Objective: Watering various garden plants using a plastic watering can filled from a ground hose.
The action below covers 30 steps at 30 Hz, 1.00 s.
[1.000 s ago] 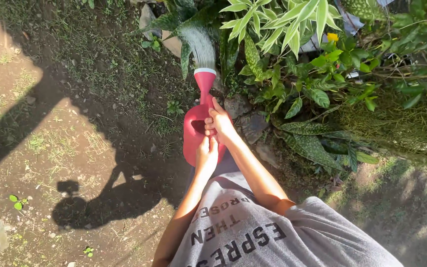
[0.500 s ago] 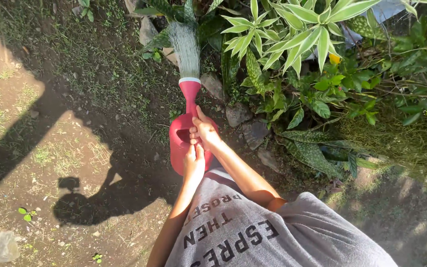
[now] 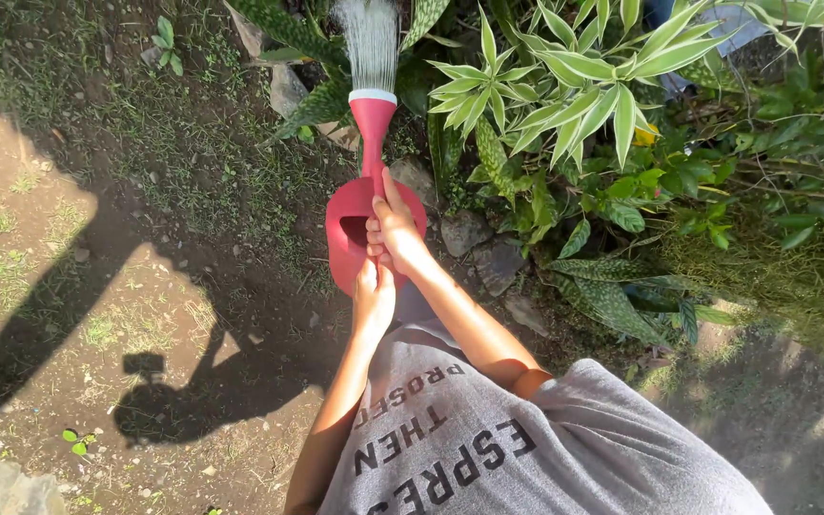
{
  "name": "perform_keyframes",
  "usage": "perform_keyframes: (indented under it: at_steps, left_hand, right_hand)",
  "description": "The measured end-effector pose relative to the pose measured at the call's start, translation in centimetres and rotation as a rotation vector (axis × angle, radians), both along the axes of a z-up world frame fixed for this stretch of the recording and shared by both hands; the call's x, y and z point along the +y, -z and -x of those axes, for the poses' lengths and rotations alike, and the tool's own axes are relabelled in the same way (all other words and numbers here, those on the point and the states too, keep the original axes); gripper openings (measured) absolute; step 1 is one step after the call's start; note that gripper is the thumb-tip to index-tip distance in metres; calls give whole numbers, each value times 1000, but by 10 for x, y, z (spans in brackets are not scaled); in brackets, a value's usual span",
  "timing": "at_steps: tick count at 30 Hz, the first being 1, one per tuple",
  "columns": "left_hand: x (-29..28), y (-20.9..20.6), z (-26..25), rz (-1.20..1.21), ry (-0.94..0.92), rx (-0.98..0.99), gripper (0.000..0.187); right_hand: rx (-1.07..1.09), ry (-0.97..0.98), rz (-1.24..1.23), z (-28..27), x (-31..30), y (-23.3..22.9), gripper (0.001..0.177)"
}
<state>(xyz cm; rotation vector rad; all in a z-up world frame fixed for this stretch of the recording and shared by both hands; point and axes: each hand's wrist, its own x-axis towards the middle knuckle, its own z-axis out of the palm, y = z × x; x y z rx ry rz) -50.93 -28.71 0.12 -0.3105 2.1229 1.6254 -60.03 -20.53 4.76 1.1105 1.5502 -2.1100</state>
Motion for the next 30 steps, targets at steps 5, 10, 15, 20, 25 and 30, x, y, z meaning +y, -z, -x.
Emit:
perform_keyframes:
  at_steps: [5, 10, 15, 20, 25, 30]
  left_hand:
    - [9, -23, 28, -40, 42, -15, 38]
    - [15, -9, 27, 25, 108, -78, 37]
    - [20, -4, 27, 54, 202, -197, 36]
    - [30, -15, 42, 91, 298, -306, 39]
    - [40, -37, 62, 76, 358, -305, 38]
    - [47, -80, 97, 62, 402, -398, 41]
  right_hand:
    - [11, 60, 9, 17, 11, 10, 55]
    - [-74, 121, 46, 9, 23, 35, 53]
    - [-169, 222, 117, -1, 35, 43, 55]
    - [-132, 311, 183, -11, 54, 65, 57]
    - [-53, 417, 189, -9, 68, 63, 57]
    - [59, 478, 181, 11, 79, 57, 54]
